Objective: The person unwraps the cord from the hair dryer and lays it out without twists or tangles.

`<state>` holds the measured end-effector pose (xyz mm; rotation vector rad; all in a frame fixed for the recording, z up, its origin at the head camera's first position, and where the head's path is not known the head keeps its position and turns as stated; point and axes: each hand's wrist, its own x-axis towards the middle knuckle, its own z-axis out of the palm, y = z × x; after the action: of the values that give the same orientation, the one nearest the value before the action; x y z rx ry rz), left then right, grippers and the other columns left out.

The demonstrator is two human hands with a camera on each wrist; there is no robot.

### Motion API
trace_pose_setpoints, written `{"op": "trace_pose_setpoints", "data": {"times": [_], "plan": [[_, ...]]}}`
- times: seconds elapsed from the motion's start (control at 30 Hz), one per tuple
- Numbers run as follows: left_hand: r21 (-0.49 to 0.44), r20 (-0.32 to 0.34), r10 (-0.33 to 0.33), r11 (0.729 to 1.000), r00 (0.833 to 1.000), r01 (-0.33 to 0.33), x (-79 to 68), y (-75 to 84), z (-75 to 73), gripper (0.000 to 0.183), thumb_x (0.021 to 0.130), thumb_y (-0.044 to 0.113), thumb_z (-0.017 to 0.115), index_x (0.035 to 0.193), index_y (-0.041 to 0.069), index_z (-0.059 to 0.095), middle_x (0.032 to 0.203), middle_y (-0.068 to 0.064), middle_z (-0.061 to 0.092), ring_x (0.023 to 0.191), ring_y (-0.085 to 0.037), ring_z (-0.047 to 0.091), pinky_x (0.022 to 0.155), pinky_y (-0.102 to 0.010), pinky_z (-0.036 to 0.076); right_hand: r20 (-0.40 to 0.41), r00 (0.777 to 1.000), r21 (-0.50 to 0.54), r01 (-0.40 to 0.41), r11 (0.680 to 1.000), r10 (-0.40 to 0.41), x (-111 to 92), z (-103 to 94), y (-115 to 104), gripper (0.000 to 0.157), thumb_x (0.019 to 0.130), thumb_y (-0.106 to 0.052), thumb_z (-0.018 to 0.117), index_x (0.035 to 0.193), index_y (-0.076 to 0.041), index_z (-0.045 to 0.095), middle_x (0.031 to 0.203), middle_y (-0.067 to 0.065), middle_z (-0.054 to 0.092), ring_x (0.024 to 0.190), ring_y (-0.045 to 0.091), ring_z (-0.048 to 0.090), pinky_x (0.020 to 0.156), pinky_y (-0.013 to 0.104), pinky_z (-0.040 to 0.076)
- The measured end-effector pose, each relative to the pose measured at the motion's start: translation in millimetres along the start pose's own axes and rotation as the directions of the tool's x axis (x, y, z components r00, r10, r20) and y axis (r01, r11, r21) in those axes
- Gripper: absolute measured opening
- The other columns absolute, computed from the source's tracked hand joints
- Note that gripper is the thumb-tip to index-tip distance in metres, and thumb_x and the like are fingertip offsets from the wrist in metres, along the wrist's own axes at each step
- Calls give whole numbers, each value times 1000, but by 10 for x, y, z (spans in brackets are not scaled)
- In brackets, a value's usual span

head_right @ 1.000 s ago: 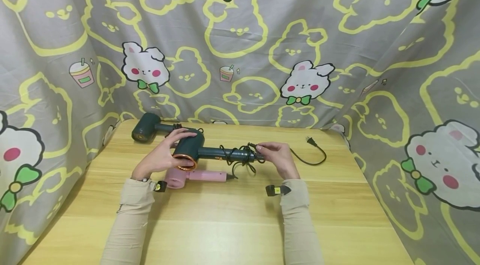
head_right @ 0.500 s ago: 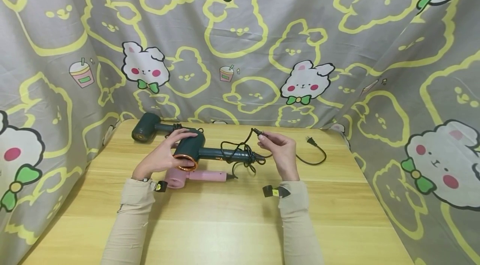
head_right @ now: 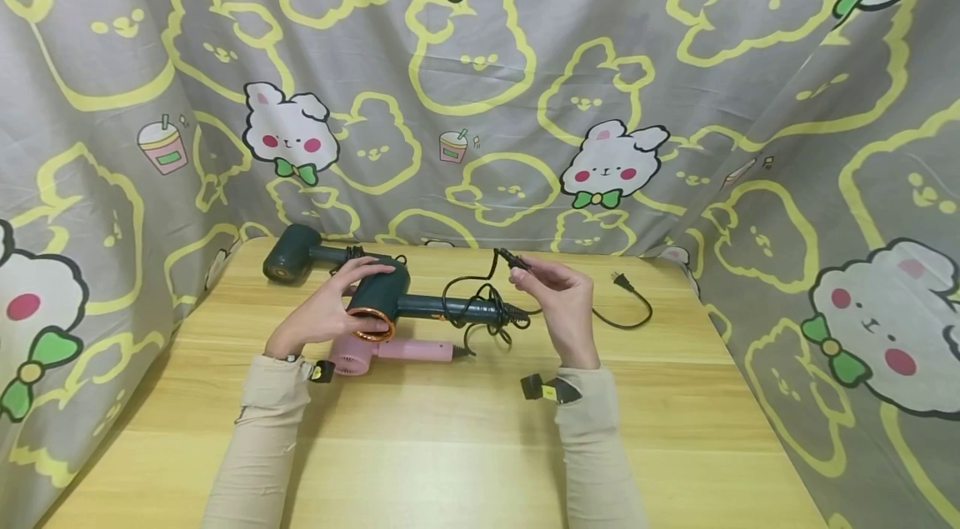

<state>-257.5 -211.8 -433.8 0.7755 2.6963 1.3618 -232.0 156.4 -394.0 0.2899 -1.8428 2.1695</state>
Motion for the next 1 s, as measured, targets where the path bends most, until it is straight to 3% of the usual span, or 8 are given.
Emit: {"op": "trace_pose_setpoints", "data": {"times": [0.17, 0.3, 0.47, 0.6, 0.83, 1.0], "plan": [[-4, 1, -3, 1000, 1000, 3, -3, -19, -4, 86, 75, 36, 95, 149, 37, 52, 162, -13, 29, 127, -44, 57, 101, -60, 51, 51, 999, 32, -1, 999, 0, -55, 47, -104, 26, 87, 7, 78, 113, 5, 76, 93, -1, 81, 80, 14, 77, 83, 29, 61], [-11, 0, -9, 1000, 1000, 9, -6, -35, -12, 84, 76, 35, 93, 150, 35, 51, 164, -15, 26, 128, -44, 56, 101, -58, 52, 139, 990, 136, -8, 991, -11, -101, 82, -172, 29, 87, 15, 72, 108, -3, 80, 98, 2, 81, 82, 14, 77, 83, 30, 62], [-8, -7, -13, 1000, 1000, 13, -7, -41, -25, 83, 77, 35, 93, 149, 34, 51, 165, -16, 25, 133, -43, 52, 104, -60, 50, 278, 960, 257, -42, 965, -32, -139, 88, -214, 36, 91, 19, 63, 108, -8, 80, 99, 3, 80, 86, 15, 77, 83, 33, 63], [4, -16, -23, 1000, 1000, 23, -15, -40, -38, 83, 77, 38, 93, 149, 36, 51, 165, -14, 27, 138, -44, 46, 106, -63, 46, 341, 939, 299, -65, 952, -43, -155, 88, -237, 31, 97, 12, 60, 107, -9, 81, 102, 2, 79, 90, 14, 77, 83, 33, 63], [21, -34, -29, 999, 999, 29, -36, -55, -65, 83, 76, 38, 93, 149, 37, 52, 165, -14, 27, 143, -46, 39, 107, -66, 43, 413, 911, 230, -110, 967, 6, -171, 77, -261, 29, 102, 4, 57, 110, -11, 80, 108, 2, 78, 98, 13, 75, 85, 32, 62], [15, -53, -35, 999, 998, 36, -46, -73, -84, 83, 75, 39, 94, 146, 40, 53, 166, -15, 26, 143, -46, 39, 105, -67, 44, 512, 851, 110, -199, 974, 117, -165, -3, -274, 30, 98, 7, 61, 117, -10, 77, 110, 1, 80, 104, 11, 75, 93, 32, 60]]}}
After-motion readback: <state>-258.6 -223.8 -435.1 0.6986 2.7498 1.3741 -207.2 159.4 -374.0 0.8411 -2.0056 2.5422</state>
